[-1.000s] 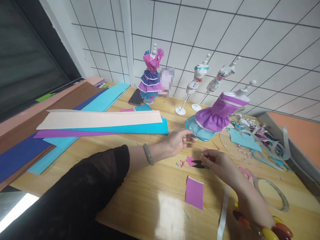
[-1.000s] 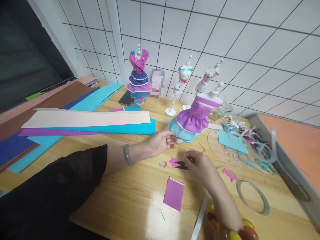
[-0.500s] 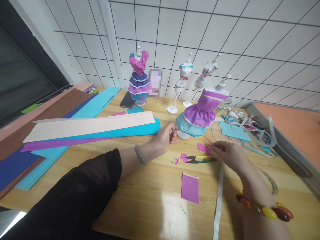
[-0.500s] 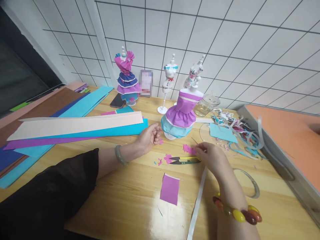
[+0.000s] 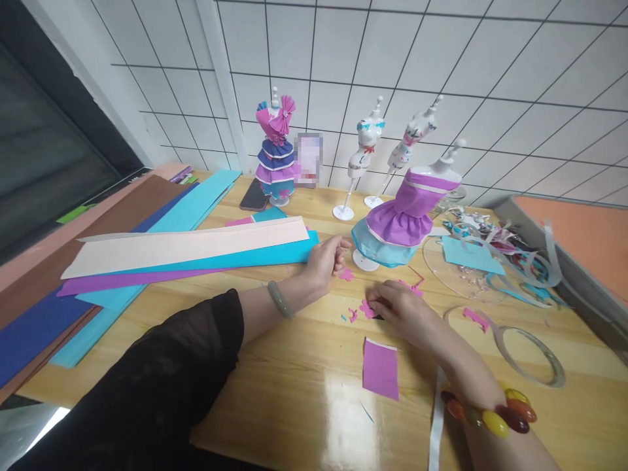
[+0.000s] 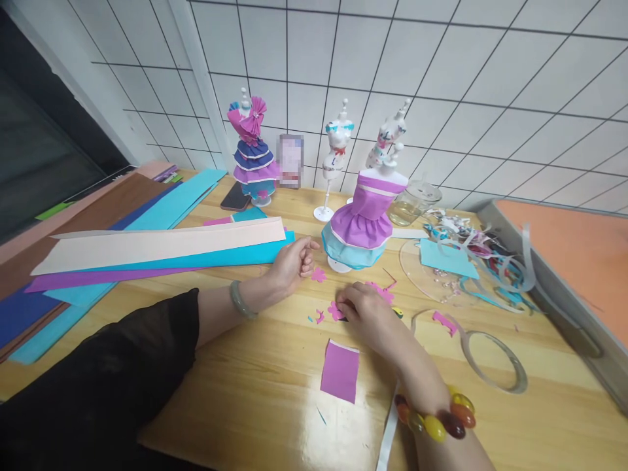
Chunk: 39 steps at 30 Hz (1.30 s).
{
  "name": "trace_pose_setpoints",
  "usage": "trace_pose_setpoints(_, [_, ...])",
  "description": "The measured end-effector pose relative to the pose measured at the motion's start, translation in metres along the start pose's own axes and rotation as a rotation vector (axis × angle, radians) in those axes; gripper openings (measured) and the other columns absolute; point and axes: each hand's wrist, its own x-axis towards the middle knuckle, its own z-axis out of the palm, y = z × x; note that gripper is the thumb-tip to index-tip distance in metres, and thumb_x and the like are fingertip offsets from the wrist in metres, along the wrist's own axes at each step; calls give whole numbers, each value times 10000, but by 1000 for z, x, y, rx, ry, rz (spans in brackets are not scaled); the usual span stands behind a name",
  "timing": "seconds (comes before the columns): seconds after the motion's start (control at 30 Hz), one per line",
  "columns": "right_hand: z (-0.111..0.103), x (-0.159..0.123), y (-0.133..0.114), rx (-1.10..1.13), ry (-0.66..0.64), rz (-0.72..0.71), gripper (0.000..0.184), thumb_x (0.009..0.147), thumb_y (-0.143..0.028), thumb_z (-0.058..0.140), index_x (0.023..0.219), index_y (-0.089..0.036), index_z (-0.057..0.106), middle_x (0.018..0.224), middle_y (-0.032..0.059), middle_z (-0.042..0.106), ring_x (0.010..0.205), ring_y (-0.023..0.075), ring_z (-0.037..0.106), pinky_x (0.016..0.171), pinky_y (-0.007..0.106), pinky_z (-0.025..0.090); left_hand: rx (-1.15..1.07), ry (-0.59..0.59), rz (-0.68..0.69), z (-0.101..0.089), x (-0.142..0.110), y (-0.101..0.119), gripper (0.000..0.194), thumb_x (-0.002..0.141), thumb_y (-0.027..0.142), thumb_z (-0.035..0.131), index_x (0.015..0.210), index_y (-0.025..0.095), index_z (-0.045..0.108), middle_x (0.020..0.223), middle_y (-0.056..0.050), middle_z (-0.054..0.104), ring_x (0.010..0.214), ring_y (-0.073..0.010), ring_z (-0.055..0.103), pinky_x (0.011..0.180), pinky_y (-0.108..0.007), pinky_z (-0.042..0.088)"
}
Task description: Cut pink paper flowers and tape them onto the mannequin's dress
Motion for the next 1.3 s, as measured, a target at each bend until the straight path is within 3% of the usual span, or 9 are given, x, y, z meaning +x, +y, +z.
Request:
trace_pose_setpoints(0.2, [7, 1, 4, -45, 14, 10, 245, 913, -215, 397, 690, -193, 497, 687, 28, 569, 646, 157, 518, 612, 293, 410, 1, -52, 23, 1, -6, -6, 124, 735, 291, 521, 728, 168, 530, 498, 59, 350, 414, -45, 313, 412, -200, 185])
trace_pose_setpoints(0.5, [3, -1, 7, 76, 53, 125, 185, 887, -243, 433, 740, -194, 533, 737, 33, 601, 679, 171, 571, 608, 294, 435, 123, -171, 70, 4, -17, -17, 169, 765, 324, 499, 745, 164, 549, 516, 50, 380, 435, -49, 324, 424, -197, 193])
trace_pose_setpoints(0.7, [-3, -2, 3, 326, 66, 222, 231, 901, -357, 421, 812, -183, 544, 747, 36, 607, 646, 151, 549, 580, 279, 428, 224, -168, 27, 6, -21, -17, 178, 783, 337, 499, 780, 166, 547, 560, 41, 434, 441, -51, 356, 428, -197, 235])
trace_pose_setpoints(0.87, [-15, -1, -6, 615, 168, 290, 313, 857, -488, 478, 828, -186, 557, 724, 31, 605, 619, 145, 532, 560, 266, 423, 341, -283, -3, 5, -22, -25, 319, 793, 475, 499, 783, 161, 555, 566, 40, 428, 443, -51, 335, 418, -198, 238])
trace_pose_setpoints(0.97, [-21, -1, -10, 683, 255, 328, 310, 807, -492, 555, 771, -185, 574, 677, 15, 575, 608, 141, 517, 576, 266, 425, 406, -347, 8, 5, -24, -28, 393, 790, 537, 480, 763, 157, 577, 575, 32, 423, 453, -53, 343, 405, -194, 245])
trace_pose_setpoints(1.1, [-21, 0, -11, 758, 304, 358, 297, 781, -478, 596, 763, -181, 598, 703, 25, 592, 620, 142, 521, 586, 268, 433, 491, -412, 29, 6, -29, -29, 331, 748, 487, 564, 834, 172, 618, 642, 21, 490, 473, -63, 413, 405, -194, 311])
trace_pose_setpoints(1.3, [-21, -2, -6, 748, 301, 380, 326, 807, -488, 566, 727, -176, 615, 652, 15, 567, 599, 129, 510, 564, 252, 429, 502, -360, 66, 10, -30, -28, 279, 731, 430, 605, 775, 156, 624, 607, 14, 520, 472, -63, 426, 425, -196, 322])
